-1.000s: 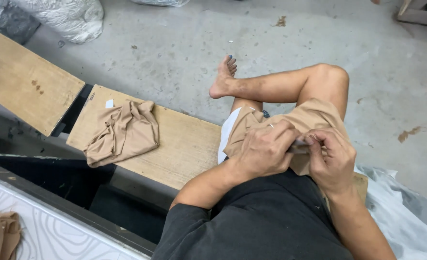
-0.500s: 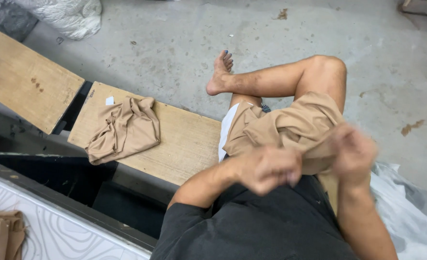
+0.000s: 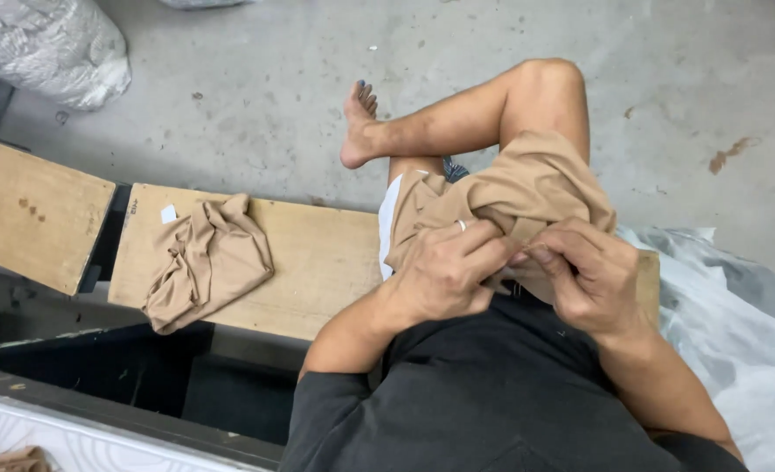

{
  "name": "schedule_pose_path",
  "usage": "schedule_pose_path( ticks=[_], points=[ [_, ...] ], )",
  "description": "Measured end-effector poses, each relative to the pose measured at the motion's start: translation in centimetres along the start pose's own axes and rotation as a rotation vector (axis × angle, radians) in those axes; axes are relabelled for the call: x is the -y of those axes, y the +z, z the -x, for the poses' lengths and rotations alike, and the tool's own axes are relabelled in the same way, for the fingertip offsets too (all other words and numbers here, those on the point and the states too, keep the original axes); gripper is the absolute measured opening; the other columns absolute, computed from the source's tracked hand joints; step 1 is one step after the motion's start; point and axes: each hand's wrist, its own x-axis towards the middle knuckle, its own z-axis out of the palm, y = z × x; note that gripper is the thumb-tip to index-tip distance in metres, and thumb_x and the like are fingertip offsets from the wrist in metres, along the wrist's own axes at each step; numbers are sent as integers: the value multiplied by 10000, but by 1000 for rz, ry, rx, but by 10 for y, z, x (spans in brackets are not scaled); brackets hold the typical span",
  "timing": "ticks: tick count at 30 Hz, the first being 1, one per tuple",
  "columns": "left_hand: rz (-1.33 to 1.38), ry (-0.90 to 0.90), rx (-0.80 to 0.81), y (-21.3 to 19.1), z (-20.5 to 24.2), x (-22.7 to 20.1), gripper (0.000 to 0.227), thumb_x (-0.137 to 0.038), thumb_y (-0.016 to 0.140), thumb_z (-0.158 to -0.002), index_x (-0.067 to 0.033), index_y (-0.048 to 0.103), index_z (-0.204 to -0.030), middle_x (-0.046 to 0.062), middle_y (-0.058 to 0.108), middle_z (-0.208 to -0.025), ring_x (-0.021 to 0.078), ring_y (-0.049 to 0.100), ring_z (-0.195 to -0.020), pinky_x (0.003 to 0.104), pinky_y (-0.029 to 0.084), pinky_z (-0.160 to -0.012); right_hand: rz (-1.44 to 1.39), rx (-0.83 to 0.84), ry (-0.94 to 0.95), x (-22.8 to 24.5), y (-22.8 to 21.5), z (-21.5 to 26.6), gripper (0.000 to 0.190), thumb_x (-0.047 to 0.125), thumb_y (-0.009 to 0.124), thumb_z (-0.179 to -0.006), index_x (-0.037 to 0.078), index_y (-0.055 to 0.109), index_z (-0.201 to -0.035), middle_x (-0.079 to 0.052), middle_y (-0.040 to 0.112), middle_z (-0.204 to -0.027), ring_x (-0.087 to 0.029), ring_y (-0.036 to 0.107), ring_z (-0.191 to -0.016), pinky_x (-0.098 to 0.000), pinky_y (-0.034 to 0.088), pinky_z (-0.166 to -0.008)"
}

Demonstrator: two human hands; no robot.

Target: Trimming loose threads from tan fabric garments using small scissors

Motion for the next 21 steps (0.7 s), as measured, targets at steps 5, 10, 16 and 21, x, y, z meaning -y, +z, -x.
schedule_pose_path(
  ticks=[5,10,16,21],
  points=[
    [195,146,10,2,-1,-1,123,6,592,-808,-54,621,-911,61,543,-790,255,523,-613,350,433,-565,-245,18,188,-24,-1,14,200,97,634,-961,-15,685,-804,-110,692,-766,-223,630,-679,-315,485,-703],
    [537,-163,291,-24,-22,8,296,-253,496,-1060,-91,514,-813,67,563,-731,240,590,-668,380,420,-626,-330,186,609,-34,3,24,256,264,627,-980,96,689,-797,-11,690,-781,-112,604,-728,-271,462,-707],
    [213,-635,-300,-4,-19,19,489,-317,531,-1076,8,435,-1429,178,549,-1338,315,611,-1310,416,549,-1131,-694,-249,885,-56,10,1,117,133,693,-996,31,737,-1032,-1,706,-901,-71,632,-844,-192,522,-785],
    [199,-309,-235,26,-3,-21,384,-238,477,-1189,-70,447,-1534,131,625,-1135,241,655,-1001,364,614,-952,-769,-265,874,-51,14,2,144,112,624,-1015,11,716,-970,-26,677,-837,-140,663,-820,-224,564,-794]
  ],
)
